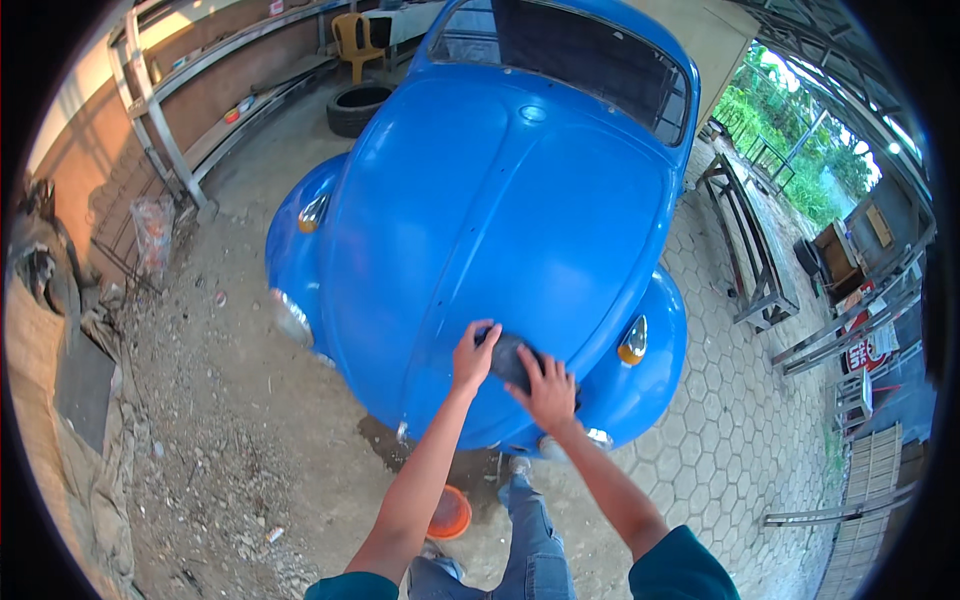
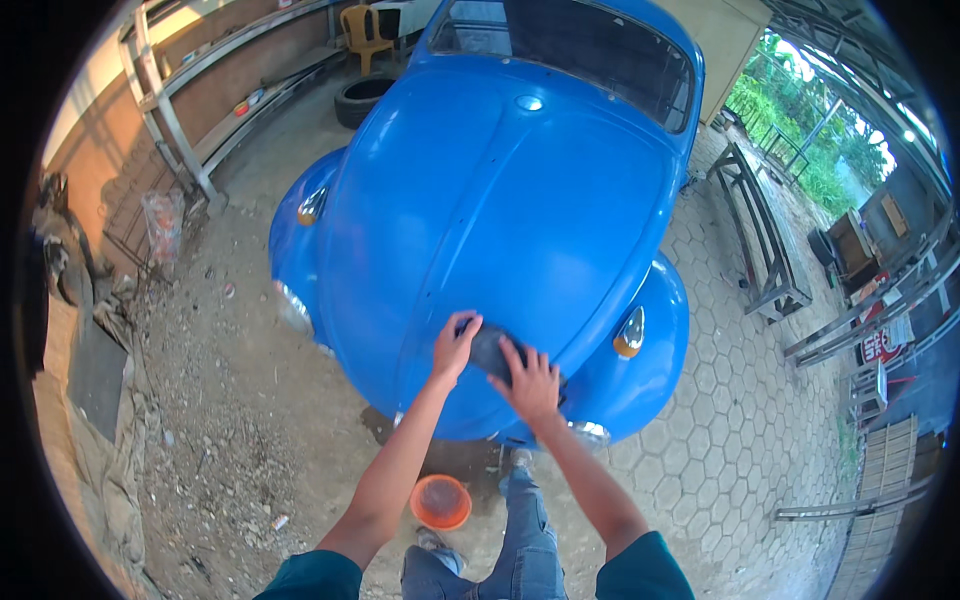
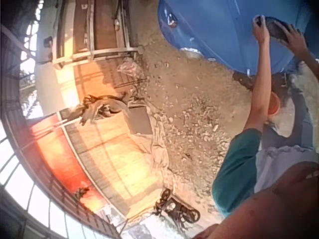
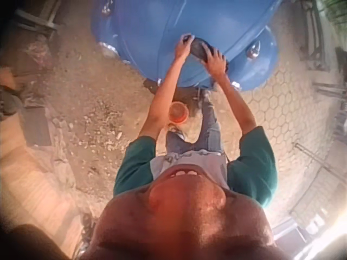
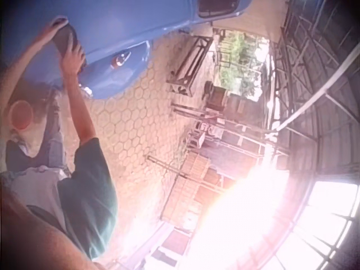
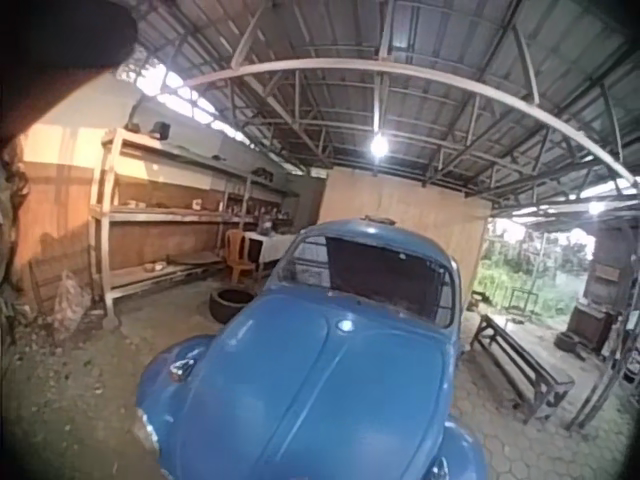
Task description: The person dips a sanding block into a bucket of water and wet-sands the car's body and hood. The person then splashes water onto the hood, sands it further, and unwraps and re-wraps the sandpaper around the sanding block.
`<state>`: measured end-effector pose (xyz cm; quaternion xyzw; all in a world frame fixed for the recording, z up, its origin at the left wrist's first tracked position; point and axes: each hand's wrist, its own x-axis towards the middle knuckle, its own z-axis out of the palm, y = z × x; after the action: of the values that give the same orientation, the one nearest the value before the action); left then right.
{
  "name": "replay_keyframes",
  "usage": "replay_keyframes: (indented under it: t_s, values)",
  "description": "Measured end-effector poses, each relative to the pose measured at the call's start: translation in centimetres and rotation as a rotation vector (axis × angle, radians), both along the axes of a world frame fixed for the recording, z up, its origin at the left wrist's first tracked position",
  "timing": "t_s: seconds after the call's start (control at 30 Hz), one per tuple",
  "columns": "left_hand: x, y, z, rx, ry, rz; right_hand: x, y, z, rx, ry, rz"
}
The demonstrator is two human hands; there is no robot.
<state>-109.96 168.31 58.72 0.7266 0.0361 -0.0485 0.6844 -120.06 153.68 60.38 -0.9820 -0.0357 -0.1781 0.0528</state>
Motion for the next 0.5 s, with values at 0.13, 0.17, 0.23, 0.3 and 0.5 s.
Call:
replay_keyframes:
  t_s: [0.13, 0.17, 0.23, 0.3, 0.5]
  values:
    - [9.7, -6.4, 1.4, 0.299, -0.359, -0.137, 13.0, -8.6, 1.1, -0.028, -0.014, -0.076]
    - [11.6, -7.6, 1.3, 0.309, -0.356, -0.143, 16.0, -10.8, 1.1, -0.057, -0.008, -0.081]
    - [13.7, -8.7, -0.2, 0.868, -0.474, -0.207, 19.7, -13.6, 1.2, -0.011, -0.012, -0.108]
    - [16.6, -9.7, -0.5, 0.980, -0.519, -0.177, 24.7, -16.8, 2.1, 0.010, -0.068, -0.181]
    - [21.7, -13.8, 2.4, 1.188, -0.568, -0.069, 42.5, -34.3, 7.3, 0.064, -0.060, -0.516]
